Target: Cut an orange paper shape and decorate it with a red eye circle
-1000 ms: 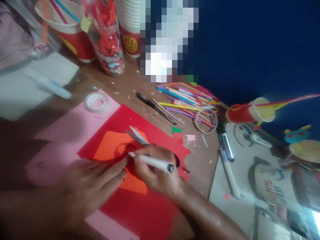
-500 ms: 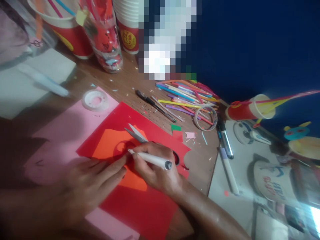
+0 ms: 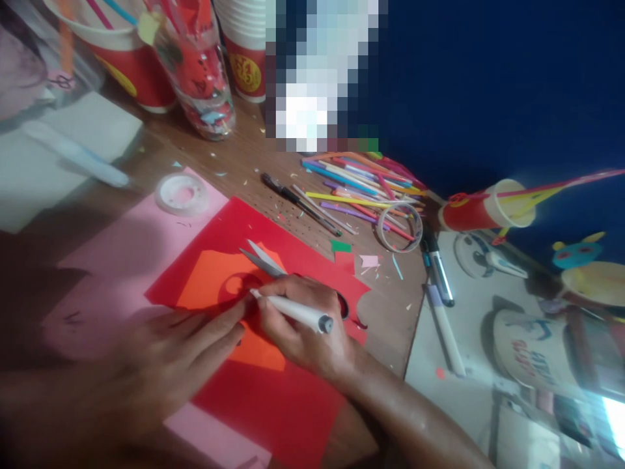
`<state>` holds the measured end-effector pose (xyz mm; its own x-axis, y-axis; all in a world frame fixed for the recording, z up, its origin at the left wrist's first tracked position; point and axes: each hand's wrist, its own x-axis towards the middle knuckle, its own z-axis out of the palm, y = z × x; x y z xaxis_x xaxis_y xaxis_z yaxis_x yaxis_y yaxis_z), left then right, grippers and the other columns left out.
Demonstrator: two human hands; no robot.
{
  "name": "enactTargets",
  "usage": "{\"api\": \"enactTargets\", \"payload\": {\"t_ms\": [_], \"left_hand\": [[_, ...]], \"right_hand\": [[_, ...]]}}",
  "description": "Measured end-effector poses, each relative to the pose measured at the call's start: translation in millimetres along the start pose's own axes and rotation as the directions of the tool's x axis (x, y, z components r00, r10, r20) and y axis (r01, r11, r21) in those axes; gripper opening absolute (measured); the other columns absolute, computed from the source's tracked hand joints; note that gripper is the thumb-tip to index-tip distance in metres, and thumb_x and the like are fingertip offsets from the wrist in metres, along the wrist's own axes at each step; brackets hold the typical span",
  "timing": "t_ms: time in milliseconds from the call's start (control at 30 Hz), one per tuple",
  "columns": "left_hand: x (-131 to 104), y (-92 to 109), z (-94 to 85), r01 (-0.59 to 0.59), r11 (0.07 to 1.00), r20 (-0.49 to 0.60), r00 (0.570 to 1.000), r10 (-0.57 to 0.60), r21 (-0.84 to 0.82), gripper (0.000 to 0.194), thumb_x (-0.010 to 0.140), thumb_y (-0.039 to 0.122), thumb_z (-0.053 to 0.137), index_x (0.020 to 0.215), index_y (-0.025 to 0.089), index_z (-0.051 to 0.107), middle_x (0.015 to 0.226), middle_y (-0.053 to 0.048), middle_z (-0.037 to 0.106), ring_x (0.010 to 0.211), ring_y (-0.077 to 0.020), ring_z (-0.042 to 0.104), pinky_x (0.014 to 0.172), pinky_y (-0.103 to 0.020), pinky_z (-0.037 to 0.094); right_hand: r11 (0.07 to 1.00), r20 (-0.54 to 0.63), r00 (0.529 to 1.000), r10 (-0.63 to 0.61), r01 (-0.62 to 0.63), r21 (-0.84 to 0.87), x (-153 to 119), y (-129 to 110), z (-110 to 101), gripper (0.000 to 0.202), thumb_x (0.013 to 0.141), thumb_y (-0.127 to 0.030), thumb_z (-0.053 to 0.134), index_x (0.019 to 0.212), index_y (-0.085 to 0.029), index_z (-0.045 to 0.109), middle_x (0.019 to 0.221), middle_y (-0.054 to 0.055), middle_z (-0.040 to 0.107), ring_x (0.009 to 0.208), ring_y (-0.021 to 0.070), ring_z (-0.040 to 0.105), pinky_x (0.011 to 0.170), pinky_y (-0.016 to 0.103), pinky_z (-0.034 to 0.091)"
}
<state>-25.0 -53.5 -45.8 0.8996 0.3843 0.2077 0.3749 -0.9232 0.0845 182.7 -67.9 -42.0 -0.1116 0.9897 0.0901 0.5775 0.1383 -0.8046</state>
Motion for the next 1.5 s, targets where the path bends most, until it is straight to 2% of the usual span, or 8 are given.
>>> {"api": "enactTargets", "payload": {"t_ms": [167, 500, 667, 733, 1033, 1167, 1333, 1500], "left_hand": [[1.6, 0.6, -0.4, 0.009, 1.000, -0.015, 1.000, -0.009, 0.022, 0.035, 0.081, 0.009, 0.036, 0.105, 0.010, 0.062, 0.125, -0.019, 0.056, 0.081, -0.0224, 0.062, 0.065, -0.035, 0.046], [0.5, 0.1, 1.8, 0.000, 1.000, -0.037, 0.999, 0.000, 0.020, 0.034, 0.079, 0.010, 0.037, 0.102, 0.011, 0.062, 0.122, -0.019, 0.058, 0.081, -0.0226, 0.063, 0.064, -0.035, 0.047], [0.4, -2.1, 0.7, -0.041, 0.999, 0.003, 0.999, 0.041, -0.008, 0.036, 0.078, 0.012, 0.037, 0.104, 0.008, 0.062, 0.125, -0.023, 0.055, 0.083, -0.0250, 0.063, 0.062, -0.035, 0.047], [0.5, -2.4, 1.2, -0.032, 0.999, -0.024, 0.999, 0.032, -0.005, 0.035, 0.078, 0.010, 0.037, 0.103, 0.008, 0.062, 0.124, -0.023, 0.056, 0.081, -0.0250, 0.063, 0.062, -0.035, 0.046], [0.1, -1.5, 1.9, -0.021, 1.000, -0.015, 1.000, 0.022, 0.011, 0.034, 0.080, 0.010, 0.038, 0.105, 0.009, 0.062, 0.127, -0.021, 0.054, 0.078, -0.0235, 0.063, 0.060, -0.034, 0.044], [-2.1, -0.7, 3.0, -0.021, 1.000, -0.008, 1.000, 0.021, 0.005, 0.033, 0.081, 0.013, 0.039, 0.105, 0.010, 0.062, 0.129, -0.021, 0.052, 0.080, -0.0234, 0.062, 0.062, -0.034, 0.044], [-2.6, 0.7, 4.9, 0.011, 1.000, -0.033, 0.999, -0.011, 0.022, 0.034, 0.081, 0.009, 0.038, 0.104, 0.012, 0.062, 0.127, -0.017, 0.055, 0.077, -0.0205, 0.061, 0.064, -0.034, 0.043], [-2.9, -0.6, 5.0, -0.017, 0.999, -0.042, 0.999, 0.018, 0.035, 0.034, 0.080, 0.011, 0.039, 0.106, 0.011, 0.061, 0.126, -0.019, 0.056, 0.075, -0.0217, 0.062, 0.060, -0.034, 0.043]], "right_hand": [[1.000, 0.003, 1.000, 0.018, -0.018, 0.009, -1.2, 0.8, -1.0, 0.005, 0.084, -0.020, 0.058, 0.083, -0.019, 0.063, 0.068, -0.002, 0.067, 0.050, 0.0082, 0.058, 0.044, 0.018, 0.044], [1.000, -0.018, 1.000, 0.006, -0.006, -0.029, -2.5, 0.0, -4.0, 0.005, 0.083, -0.019, 0.058, 0.081, -0.019, 0.063, 0.067, -0.002, 0.067, 0.048, 0.0068, 0.055, 0.041, 0.017, 0.039], [1.000, -0.018, 1.000, 0.020, -0.020, -0.018, -4.4, 1.7, -4.5, 0.005, 0.082, -0.018, 0.058, 0.082, -0.019, 0.063, 0.068, -0.002, 0.066, 0.042, 0.0048, 0.050, 0.038, 0.016, 0.036], [1.000, -0.017, 1.000, 0.022, -0.023, -0.015, -4.4, 1.3, -5.2, 0.005, 0.082, -0.017, 0.058, 0.081, -0.018, 0.063, 0.066, -0.002, 0.065, 0.041, 0.0047, 0.048, 0.037, 0.016, 0.036], [1.000, -0.021, 0.999, 0.030, -0.030, -0.009, -4.5, -3.0, -7.7, 0.008, 0.081, -0.016, 0.056, 0.077, -0.018, 0.063, 0.060, -0.001, 0.064, 0.044, 0.0085, 0.054, 0.039, 0.018, 0.039], [0.994, -0.039, 0.995, 0.092, -0.090, 0.054, -9.1, 0.4, -8.4, 0.006, 0.081, -0.020, 0.058, 0.079, -0.018, 0.063, 0.063, 0.001, 0.066, 0.047, 0.0108, 0.058, 0.043, 0.020, 0.044], [0.978, -0.119, 0.977, 0.178, -0.162, 0.130, -13.5, 6.8, -6.9, 0.006, 0.084, -0.024, 0.059, 0.088, -0.020, 0.061, 0.062, 0.000, 0.066, 0.049, 0.0121, 0.059, 0.045, 0.021, 0.045], [0.996, -0.097, 0.992, 0.084, -0.082, 0.026, -9.9, 5.3, -6.5, 0.003, 0.080, -0.020, 0.061, 0.080, -0.019, 0.058, 0.062, -0.001, 0.064, 0.049, 0.0100, 0.056, 0.037, 0.018, 0.035]]}}
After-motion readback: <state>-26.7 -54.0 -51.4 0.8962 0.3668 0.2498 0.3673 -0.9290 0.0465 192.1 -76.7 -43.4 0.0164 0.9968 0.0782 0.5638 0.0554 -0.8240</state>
